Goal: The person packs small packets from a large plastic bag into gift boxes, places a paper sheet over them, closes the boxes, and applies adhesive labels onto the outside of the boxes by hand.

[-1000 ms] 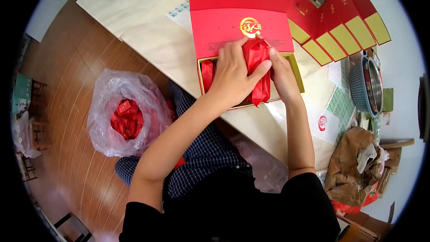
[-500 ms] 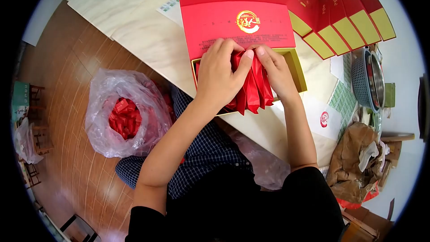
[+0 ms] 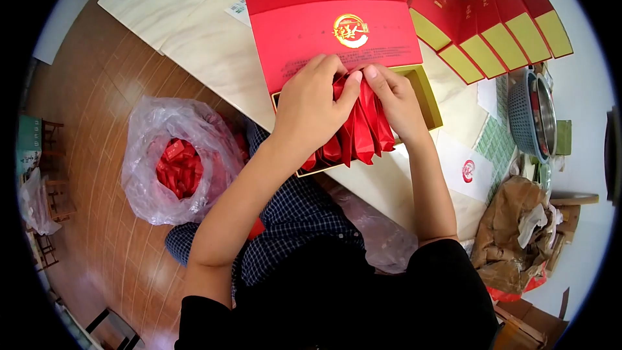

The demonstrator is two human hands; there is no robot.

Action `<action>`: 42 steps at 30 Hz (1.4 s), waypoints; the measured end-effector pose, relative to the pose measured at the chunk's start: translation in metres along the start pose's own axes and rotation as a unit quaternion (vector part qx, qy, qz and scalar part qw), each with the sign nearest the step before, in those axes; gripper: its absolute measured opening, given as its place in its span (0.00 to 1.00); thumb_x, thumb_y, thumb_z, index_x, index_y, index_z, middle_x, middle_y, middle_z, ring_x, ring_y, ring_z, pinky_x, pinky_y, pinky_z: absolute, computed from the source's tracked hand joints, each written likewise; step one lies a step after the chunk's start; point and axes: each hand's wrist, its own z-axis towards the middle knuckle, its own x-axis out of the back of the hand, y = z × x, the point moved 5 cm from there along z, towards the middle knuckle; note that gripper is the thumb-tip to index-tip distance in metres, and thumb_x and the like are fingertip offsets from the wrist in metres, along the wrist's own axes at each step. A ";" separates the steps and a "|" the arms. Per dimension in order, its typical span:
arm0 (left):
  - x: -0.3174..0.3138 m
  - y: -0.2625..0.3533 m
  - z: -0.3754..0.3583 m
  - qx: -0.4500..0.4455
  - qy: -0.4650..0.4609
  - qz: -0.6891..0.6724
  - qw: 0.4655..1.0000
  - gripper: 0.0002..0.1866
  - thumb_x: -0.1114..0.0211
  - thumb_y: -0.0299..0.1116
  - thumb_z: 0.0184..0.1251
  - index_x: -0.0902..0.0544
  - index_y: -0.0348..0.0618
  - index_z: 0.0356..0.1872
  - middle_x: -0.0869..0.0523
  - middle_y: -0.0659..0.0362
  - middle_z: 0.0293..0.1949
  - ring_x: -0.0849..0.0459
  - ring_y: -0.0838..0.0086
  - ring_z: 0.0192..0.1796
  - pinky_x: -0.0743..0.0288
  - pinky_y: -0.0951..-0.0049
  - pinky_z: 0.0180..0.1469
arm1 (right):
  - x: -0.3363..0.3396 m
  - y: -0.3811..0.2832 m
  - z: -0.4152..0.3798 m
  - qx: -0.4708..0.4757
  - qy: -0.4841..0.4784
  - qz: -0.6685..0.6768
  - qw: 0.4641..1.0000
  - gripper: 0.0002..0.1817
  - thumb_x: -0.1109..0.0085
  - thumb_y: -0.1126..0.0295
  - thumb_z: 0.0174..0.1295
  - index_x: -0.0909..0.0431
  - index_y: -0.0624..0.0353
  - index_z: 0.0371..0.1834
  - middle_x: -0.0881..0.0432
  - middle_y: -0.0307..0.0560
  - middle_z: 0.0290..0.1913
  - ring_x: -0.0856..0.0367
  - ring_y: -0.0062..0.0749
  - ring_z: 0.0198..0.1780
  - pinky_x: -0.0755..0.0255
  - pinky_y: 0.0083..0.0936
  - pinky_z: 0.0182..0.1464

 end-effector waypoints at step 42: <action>0.026 0.017 -0.084 -0.088 -0.147 0.171 0.970 0.39 0.48 0.50 0.70 0.47 0.32 0.72 0.47 0.42 0.73 0.51 0.49 0.76 0.62 0.43 0.73 | 0.009 0.003 -0.014 -0.067 -0.018 -0.392 0.917 0.28 0.62 0.51 0.75 0.24 0.69 0.39 0.20 0.54 0.23 0.19 0.38 0.25 0.27 0.34 0.32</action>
